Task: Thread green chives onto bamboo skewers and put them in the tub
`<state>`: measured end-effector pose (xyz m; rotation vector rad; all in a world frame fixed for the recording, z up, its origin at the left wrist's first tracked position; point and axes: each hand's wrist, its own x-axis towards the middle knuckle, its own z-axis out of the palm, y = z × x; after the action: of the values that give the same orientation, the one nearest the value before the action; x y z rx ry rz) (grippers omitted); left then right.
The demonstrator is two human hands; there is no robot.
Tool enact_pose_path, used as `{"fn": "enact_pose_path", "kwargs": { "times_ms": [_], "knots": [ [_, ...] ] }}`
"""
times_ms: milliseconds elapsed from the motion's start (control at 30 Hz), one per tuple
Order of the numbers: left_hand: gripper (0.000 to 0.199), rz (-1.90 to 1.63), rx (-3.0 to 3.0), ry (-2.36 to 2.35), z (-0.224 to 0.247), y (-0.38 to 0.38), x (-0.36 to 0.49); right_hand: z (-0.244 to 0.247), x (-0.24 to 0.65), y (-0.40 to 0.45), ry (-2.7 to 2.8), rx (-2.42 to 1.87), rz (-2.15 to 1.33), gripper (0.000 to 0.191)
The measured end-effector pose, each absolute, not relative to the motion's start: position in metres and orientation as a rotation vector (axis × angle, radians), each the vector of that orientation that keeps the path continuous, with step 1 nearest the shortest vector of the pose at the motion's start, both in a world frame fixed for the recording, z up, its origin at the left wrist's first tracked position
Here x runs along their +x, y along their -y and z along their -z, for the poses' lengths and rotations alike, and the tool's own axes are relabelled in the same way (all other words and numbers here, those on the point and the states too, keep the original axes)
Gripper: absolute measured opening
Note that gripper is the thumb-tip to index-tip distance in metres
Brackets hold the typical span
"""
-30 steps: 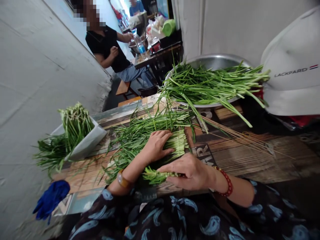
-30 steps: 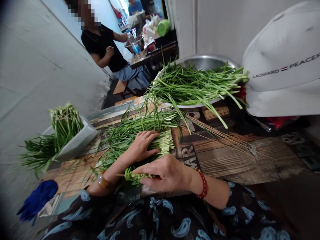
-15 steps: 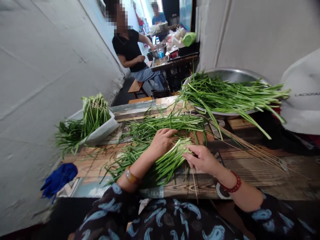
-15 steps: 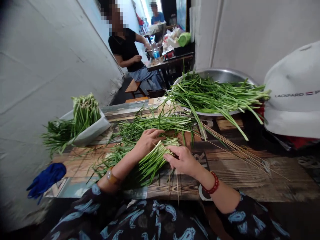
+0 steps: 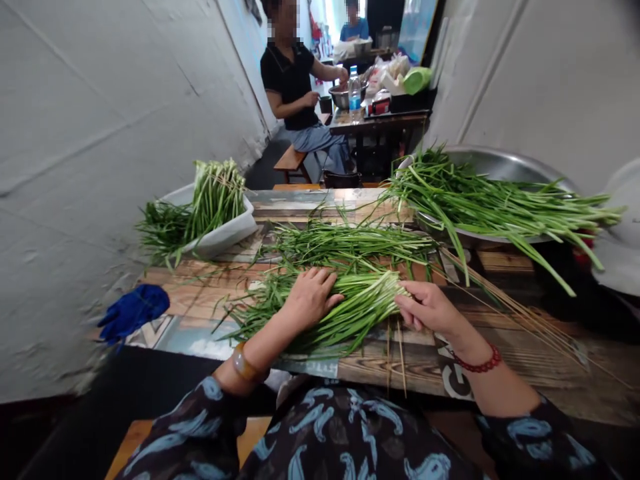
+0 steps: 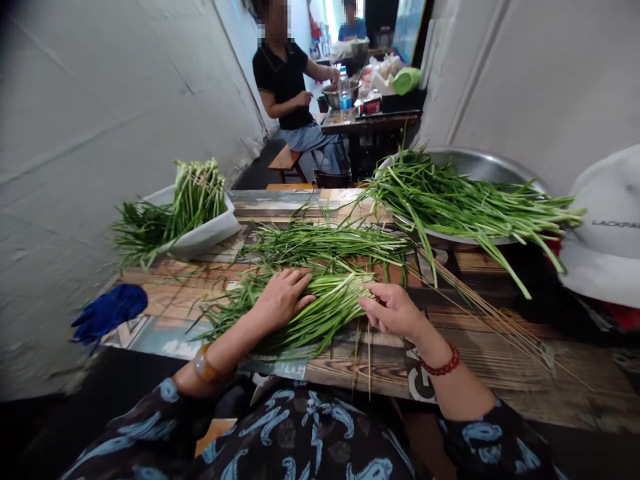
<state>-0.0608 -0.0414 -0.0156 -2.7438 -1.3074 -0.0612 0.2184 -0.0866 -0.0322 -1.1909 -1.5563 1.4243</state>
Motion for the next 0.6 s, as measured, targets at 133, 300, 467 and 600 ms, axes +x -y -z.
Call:
{"fn": "enact_pose_path", "kwargs": {
  "times_ms": [133, 300, 467, 600],
  "knots": [
    [0.046, 0.148, -2.816, 1.368, 0.02, 0.044, -0.064, 0.029, 0.223, 0.09, 1.519, -1.209, -1.438, 0.03],
    [0.033, 0.396, -2.927, 1.327, 0.002, 0.014, -0.056, 0.0, 0.229, 0.113, 1.784, -1.08, -1.371, 0.03],
    [0.027, 0.316, -3.16, 0.909, -0.003, -0.027, -0.008, -0.025, 0.216, 0.133, 2.089, -0.845, -1.119, 0.02],
    [0.018, 0.122, -3.127, 0.845, 0.009, -0.048, 0.021, -0.03, 0.211, 0.138, 2.021, -0.953, -1.154, 0.022]
  ]
}}
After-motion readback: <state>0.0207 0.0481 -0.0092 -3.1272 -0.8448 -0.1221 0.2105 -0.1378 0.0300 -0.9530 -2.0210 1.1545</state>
